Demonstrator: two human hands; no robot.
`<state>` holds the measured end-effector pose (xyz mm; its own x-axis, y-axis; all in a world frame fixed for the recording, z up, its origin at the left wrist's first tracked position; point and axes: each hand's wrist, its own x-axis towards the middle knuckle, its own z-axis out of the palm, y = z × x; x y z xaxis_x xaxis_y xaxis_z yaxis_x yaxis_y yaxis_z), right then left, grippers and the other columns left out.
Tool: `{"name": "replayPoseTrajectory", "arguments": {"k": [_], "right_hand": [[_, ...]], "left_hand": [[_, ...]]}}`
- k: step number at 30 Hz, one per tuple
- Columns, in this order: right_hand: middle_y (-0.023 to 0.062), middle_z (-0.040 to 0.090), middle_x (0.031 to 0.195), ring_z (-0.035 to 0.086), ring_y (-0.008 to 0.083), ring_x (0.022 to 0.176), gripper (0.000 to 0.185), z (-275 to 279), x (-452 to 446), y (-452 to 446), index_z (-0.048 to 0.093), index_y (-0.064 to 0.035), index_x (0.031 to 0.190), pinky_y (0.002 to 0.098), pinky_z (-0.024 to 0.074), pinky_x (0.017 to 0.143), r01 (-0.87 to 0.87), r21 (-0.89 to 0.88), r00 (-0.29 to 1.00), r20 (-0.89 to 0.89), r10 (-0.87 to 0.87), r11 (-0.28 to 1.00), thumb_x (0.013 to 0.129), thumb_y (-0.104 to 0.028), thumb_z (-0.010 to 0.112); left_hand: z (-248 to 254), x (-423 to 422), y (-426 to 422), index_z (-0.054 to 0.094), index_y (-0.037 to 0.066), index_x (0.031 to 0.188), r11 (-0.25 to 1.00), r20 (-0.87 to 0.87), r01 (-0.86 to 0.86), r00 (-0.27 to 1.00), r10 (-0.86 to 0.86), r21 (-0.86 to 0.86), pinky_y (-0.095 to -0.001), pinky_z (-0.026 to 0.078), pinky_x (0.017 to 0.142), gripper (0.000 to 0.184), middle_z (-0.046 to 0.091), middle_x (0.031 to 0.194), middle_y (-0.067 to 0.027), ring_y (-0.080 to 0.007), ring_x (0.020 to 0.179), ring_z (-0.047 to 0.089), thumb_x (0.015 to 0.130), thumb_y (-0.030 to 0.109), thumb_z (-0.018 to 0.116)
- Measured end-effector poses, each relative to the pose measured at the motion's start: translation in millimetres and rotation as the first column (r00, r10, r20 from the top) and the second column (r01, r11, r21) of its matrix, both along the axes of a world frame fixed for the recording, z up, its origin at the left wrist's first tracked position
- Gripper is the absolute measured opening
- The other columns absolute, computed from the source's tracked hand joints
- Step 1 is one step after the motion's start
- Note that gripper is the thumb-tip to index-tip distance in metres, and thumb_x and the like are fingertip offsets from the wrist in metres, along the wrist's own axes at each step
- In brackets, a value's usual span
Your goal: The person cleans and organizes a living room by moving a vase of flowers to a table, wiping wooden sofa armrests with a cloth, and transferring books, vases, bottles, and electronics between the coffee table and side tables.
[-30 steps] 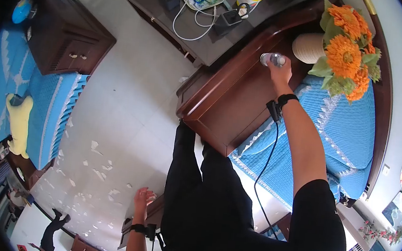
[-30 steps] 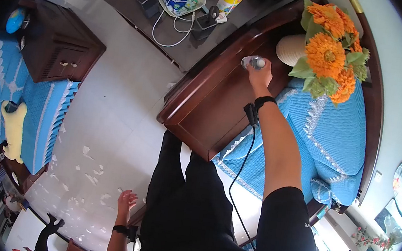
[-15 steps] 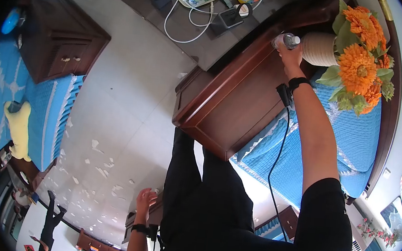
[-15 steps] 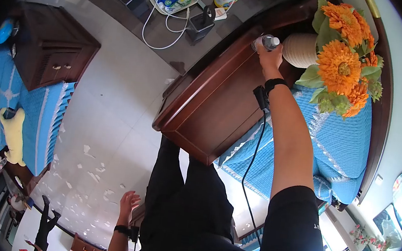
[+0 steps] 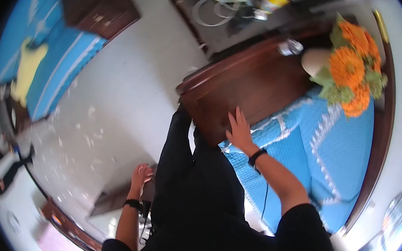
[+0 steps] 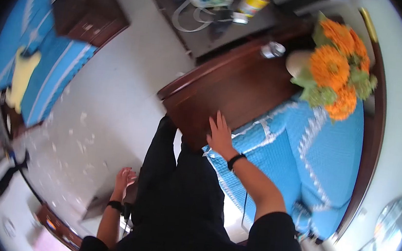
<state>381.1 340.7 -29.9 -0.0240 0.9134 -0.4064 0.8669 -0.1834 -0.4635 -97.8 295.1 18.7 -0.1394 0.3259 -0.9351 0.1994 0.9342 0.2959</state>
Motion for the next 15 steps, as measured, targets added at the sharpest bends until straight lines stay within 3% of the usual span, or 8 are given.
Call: {"name": "replayPoseTrajectory", "arguments": {"k": [3,5,7,9,10,12,15], "right_hand": [[0.0282,0.02,0.161,0.031,0.0449,0.144,0.064,-2,-22,-53,0.052,-0.005,0.14,0.0553,0.0347,0.111,-0.244,0.01,0.966,-0.088,0.244,0.97,0.081,-0.022,0.071],[0.0252,0.025,0.161,0.035,0.0398,0.144,0.059,12,-21,-66,0.056,-0.0119,0.137,0.0573,0.0289,0.113,-0.395,-0.147,0.919,-0.064,0.39,0.907,0.081,-0.025,0.071],[0.0258,0.04,0.153,0.04,0.0405,0.141,0.059,10,-18,-70,0.057,-0.012,0.136,0.055,0.0311,0.113,-0.449,-0.161,0.893,-0.031,0.45,0.879,0.081,-0.025,0.072],[0.0257,0.055,0.14,0.051,0.0433,0.13,0.055,0,-11,-69,0.059,-0.007,0.131,0.0497,0.0399,0.109,-0.47,-0.114,0.883,-0.048,0.467,0.876,0.081,-0.025,0.073],[0.0231,0.059,0.135,0.054,0.0402,0.127,0.052,-12,-5,-70,0.06,-0.005,0.129,0.0463,0.0428,0.107,-0.463,-0.098,0.886,-0.089,0.455,0.881,0.083,-0.025,0.072],[0.02,0.064,0.128,0.058,0.0372,0.123,0.047,-3,-14,-61,0.063,-0.0039,0.125,0.0438,0.0453,0.105,-0.382,-0.239,0.924,-0.093,0.371,0.893,0.084,-0.025,0.071],[0.0192,0.067,0.121,0.062,0.0372,0.117,0.044,1,-28,-54,0.065,-0.0055,0.122,0.0438,0.0478,0.101,-0.497,-0.26,0.862,-0.041,0.505,0.828,0.084,-0.027,0.069]], "left_hand": [[-11,-2,-68,0.062,0.01,0.119,0.995,0.048,-0.087,0.995,0.084,0.046,-0.0323,0.054,0.074,0.029,0.07,0.103,-0.0065,-0.017,0.091,0.068,0.1,0.031,0.055],[-21,-4,-117,0.062,0.008,0.119,0.982,0.069,-0.131,0.99,0.122,0.138,-0.033,0.055,0.071,0.028,0.071,0.101,-0.0079,-0.0182,0.088,0.069,0.101,0.029,0.055],[-28,-8,-158,0.063,0.008,0.118,0.964,0.083,-0.191,0.98,0.179,0.187,-0.0327,0.055,0.068,0.028,0.071,0.099,-0.0082,-0.0184,0.085,0.07,0.101,0.028,0.054],[-34,-5,-190,0.063,0.007,0.117,0.947,0.03,-0.248,0.968,0.247,0.205,-0.0323,0.056,0.066,0.026,0.072,0.097,-0.0084,-0.0184,0.082,0.07,0.101,0.027,0.055],[-36,-5,-210,0.064,0.007,0.116,0.942,-0.018,-0.261,0.963,0.27,0.21,-0.032,0.056,0.066,0.026,0.072,0.096,-0.0083,-0.0184,0.081,0.07,0.1,0.026,0.056],[-34,0,-251,0.065,0.008,0.115,0.852,0.046,-0.44,0.894,0.446,0.285,-0.0305,0.055,0.065,0.024,0.072,0.094,-0.0073,-0.0171,0.081,0.07,0.1,0.024,0.056],[-23,7,-306,0.065,0.008,0.115,0.732,0.083,-0.642,0.762,0.642,0.227,-0.0292,0.055,0.064,0.023,0.072,0.094,-0.0066,-0.0155,0.081,0.069,0.099,0.022,0.055]]}}
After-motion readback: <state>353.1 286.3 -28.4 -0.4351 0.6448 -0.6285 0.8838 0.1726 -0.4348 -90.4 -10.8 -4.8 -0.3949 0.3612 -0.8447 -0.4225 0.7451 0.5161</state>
